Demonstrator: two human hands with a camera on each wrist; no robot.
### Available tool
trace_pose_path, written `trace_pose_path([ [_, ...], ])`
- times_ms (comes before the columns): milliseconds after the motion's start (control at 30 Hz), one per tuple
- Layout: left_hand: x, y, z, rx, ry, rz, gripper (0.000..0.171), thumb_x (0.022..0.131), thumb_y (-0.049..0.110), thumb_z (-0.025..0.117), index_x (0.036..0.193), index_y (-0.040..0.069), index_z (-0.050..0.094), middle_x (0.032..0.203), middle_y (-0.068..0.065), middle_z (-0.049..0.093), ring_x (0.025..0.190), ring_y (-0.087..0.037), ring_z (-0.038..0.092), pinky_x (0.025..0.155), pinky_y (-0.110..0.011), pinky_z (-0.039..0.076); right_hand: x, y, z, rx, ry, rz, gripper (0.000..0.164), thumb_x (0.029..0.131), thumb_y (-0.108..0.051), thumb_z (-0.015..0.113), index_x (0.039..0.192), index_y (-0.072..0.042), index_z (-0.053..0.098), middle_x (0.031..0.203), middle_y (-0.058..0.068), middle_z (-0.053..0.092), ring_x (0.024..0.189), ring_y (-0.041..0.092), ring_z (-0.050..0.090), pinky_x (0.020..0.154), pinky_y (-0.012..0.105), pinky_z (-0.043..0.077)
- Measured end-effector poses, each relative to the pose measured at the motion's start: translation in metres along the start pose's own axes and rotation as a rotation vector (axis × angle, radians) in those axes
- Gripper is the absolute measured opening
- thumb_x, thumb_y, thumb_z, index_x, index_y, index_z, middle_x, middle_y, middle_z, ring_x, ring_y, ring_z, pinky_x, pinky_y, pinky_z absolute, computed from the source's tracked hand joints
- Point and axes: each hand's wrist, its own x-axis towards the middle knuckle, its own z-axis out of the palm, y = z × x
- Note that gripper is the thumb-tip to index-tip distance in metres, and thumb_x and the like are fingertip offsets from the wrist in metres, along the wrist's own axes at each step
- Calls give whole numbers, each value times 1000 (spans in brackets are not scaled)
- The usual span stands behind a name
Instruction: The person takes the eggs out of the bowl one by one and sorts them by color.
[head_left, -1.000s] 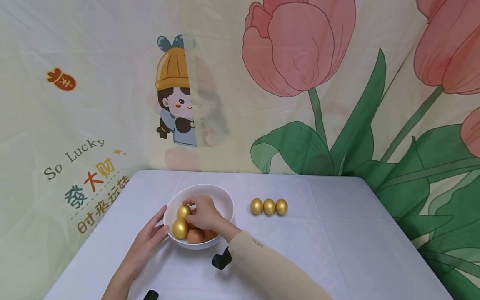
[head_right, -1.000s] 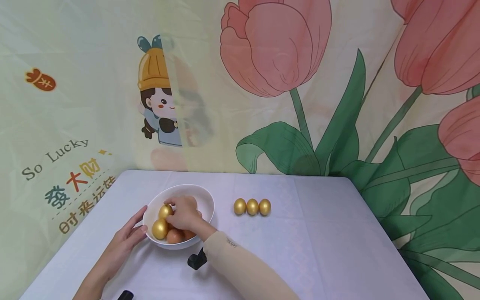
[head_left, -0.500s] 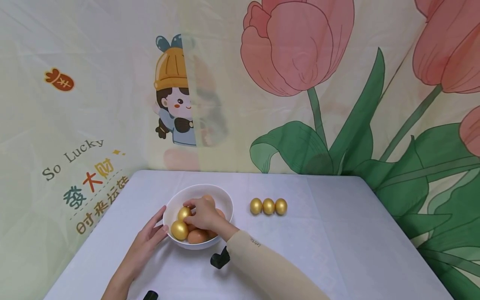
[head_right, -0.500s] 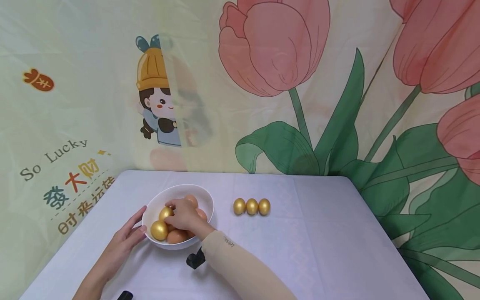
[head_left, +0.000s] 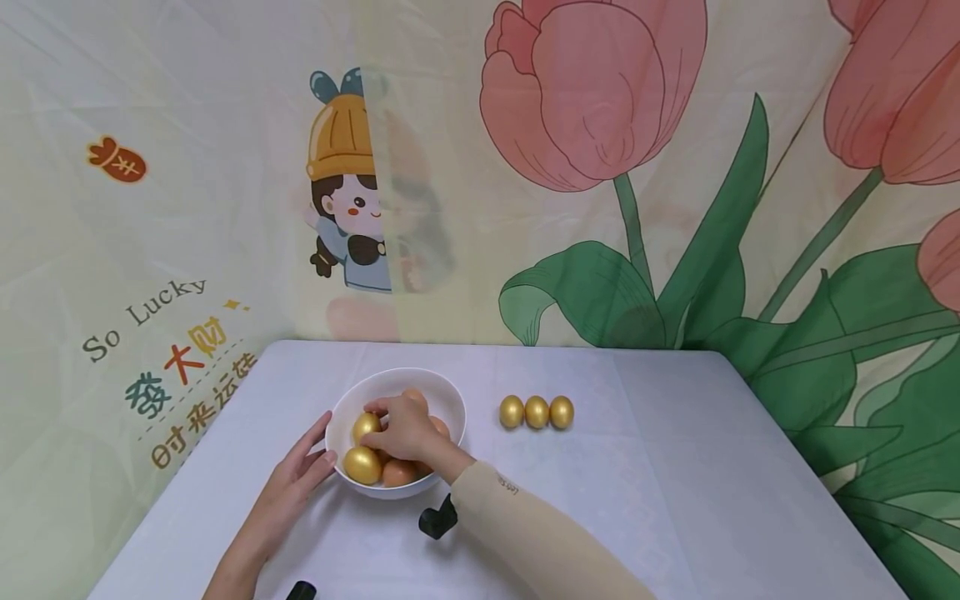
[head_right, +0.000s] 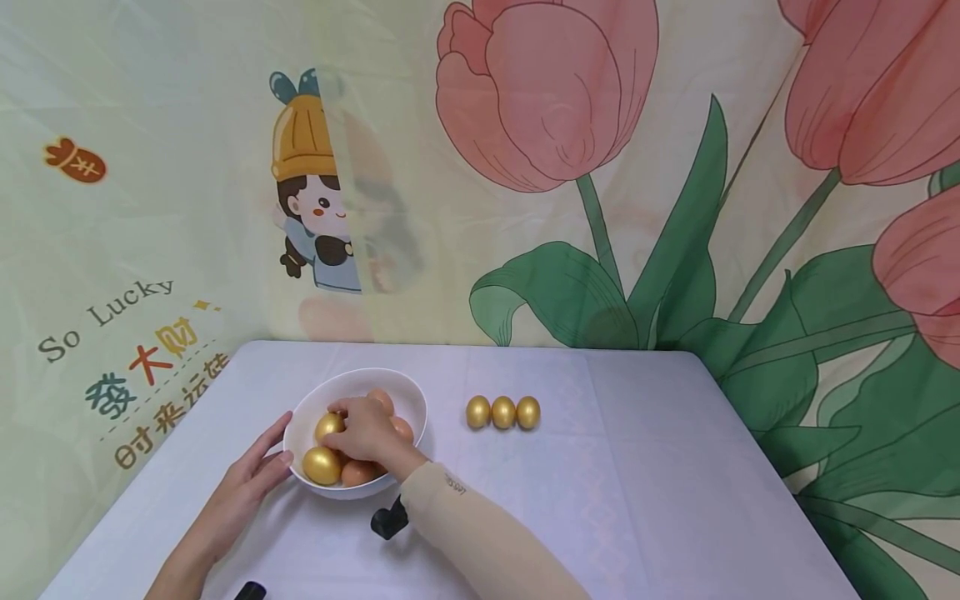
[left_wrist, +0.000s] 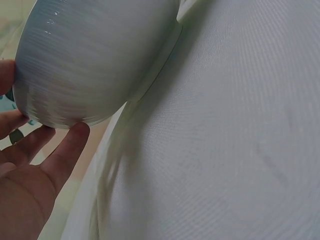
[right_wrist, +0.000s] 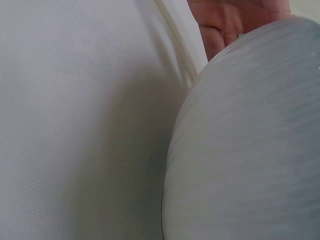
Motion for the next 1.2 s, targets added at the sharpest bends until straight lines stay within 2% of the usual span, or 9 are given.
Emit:
trace_pose_path([
  [200, 0, -1, 0, -5, -2, 11, 68, 113, 34, 54, 172, 21, 22, 176, -12, 24, 146, -36, 48, 98, -12, 47, -2, 1, -3, 99, 45, -40, 52, 86, -22, 87, 136, -16, 73, 113, -10, 74, 87, -2, 67, 81, 15, 53],
  [333, -1, -1, 0, -14, 2, 17, 67, 113, 33, 54, 171, 21, 23, 175, -13, 24, 145, -35, 49, 98, -13, 47, -3, 1, -5, 121, 54, -50, 52, 87, -24, 86, 137, -18, 73, 111, -10, 74, 90, 1, 66, 82, 17, 52],
  [467, 0, -2, 1, -25, 3, 16, 68, 112, 35, 54, 171, 21, 23, 175, -13, 24, 135, -7, 56, 98, -13, 47, -6, 1, -8, 115, 61, -38, 52, 87, -30, 86, 137, -24, 73, 109, -14, 73, 96, 6, 66, 84, 21, 51],
  [533, 0, -2, 1, -22, 4, 10, 69, 112, 36, 55, 171, 21, 23, 175, -13, 25, 132, -2, 56, 99, -13, 47, -8, 1, -10, 121, 61, -33, 51, 88, -31, 87, 137, -26, 73, 110, -17, 72, 98, 7, 66, 83, 22, 52],
  [567, 0, -2, 1, -19, 4, 5, 69, 112, 37, 55, 171, 21, 23, 175, -12, 24, 132, -2, 55, 98, -12, 47, -9, 0, -11, 126, 61, -37, 51, 88, -32, 87, 137, -26, 73, 111, -17, 72, 98, 7, 66, 83, 22, 52],
  [733, 0, 0, 0, -12, 3, -3, 70, 112, 38, 54, 172, 21, 22, 176, -13, 23, 146, -35, 48, 98, -12, 47, -17, -1, -18, 198, 33, -75, 51, 90, -27, 86, 139, -19, 72, 120, -9, 74, 106, 13, 70, 87, 19, 57],
  [967, 0, 0, 1, -14, 4, -11, 70, 112, 38, 55, 172, 22, 22, 176, -13, 23, 147, -37, 47, 98, -12, 47, -30, 4, -36, 262, 0, -21, 54, 92, -29, 84, 143, -19, 69, 123, -7, 73, 113, 16, 69, 88, 27, 61],
  [1200, 0, 2, 1, -6, 14, -22, 71, 112, 40, 55, 172, 22, 22, 175, -14, 23, 148, -39, 44, 98, -12, 47, -39, 13, -52, 316, -5, -33, 51, 89, -29, 87, 138, -20, 72, 122, -8, 71, 106, 14, 70, 89, 27, 60],
])
